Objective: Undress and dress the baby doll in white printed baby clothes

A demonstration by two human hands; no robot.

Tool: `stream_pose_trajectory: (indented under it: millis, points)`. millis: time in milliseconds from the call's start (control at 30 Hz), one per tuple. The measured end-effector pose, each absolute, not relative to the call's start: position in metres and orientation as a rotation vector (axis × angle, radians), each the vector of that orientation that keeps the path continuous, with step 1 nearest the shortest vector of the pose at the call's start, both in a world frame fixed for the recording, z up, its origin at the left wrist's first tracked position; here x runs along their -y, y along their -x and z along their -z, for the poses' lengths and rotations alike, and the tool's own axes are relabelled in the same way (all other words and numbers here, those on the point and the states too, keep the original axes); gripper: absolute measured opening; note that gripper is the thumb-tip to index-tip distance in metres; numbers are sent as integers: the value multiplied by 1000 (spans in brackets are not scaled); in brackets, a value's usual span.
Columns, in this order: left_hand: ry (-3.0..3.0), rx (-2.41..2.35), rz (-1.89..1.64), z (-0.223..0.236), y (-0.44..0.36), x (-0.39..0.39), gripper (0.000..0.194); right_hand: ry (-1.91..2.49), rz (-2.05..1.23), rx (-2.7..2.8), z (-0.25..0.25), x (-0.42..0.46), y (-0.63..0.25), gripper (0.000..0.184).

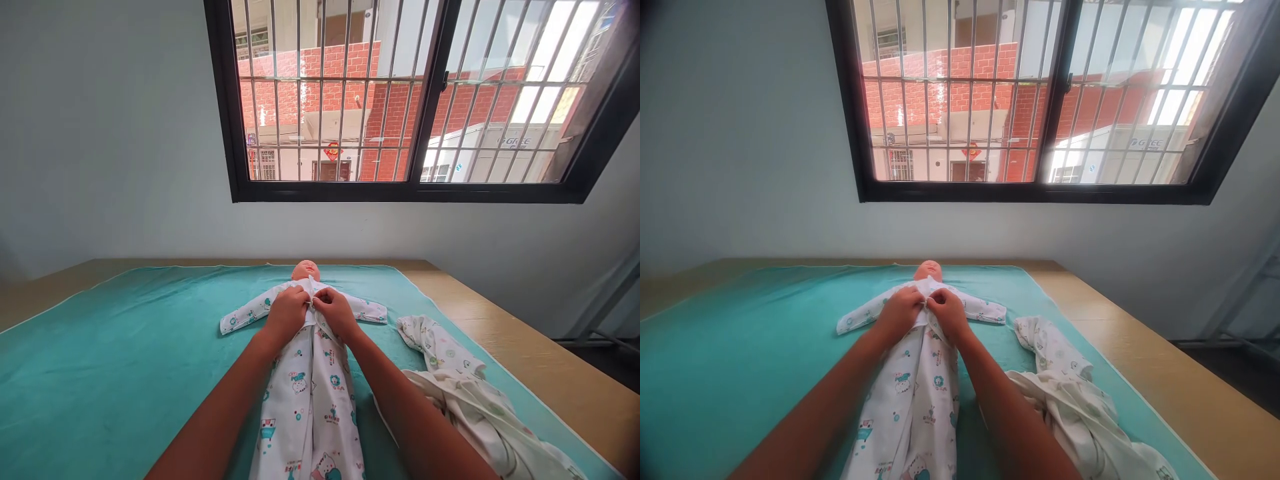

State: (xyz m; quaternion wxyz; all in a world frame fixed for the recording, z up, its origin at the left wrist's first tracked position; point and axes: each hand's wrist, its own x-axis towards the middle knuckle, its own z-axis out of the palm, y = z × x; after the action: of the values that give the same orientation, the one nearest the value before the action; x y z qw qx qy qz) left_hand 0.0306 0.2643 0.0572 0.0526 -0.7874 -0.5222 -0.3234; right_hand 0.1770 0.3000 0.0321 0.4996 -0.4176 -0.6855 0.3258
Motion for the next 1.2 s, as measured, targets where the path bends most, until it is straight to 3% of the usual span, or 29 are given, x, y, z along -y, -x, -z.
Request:
stream_pose_trajectory:
  millis: [100, 233, 500, 633, 767, 933, 1067, 1200]
  points:
    - [2379, 1749, 1054, -59, -31, -266, 17, 1078, -804, 1645, -32, -307, -178, 17]
    - [2140, 2179, 734, -68, -8, -268, 27, 1449, -702, 1622, -32, -321, -204, 18]
    - [1816, 2545, 252, -74, 68, -266, 22, 1931, -241, 1363, -27, -332, -288, 30]
    - [1882, 2391, 349, -67, 51, -272, 36, 1810, 18, 1373, -23, -338, -285, 35]
    - [2041, 2092, 506, -42, 28, -279, 40, 1383, -209, 1604, -26, -331, -255, 28]
    - [1897, 2153, 642, -11, 31, -282, 40, 983, -414, 1960, -57, -313, -191, 28]
    - [1833, 2114, 766, -3, 39, -285, 39, 1217, -97, 2653, -88, -334, -116, 36]
    - [1764, 2131, 914, 5, 39, -291, 37, 1365, -76, 2979, -97, -379, -56, 33]
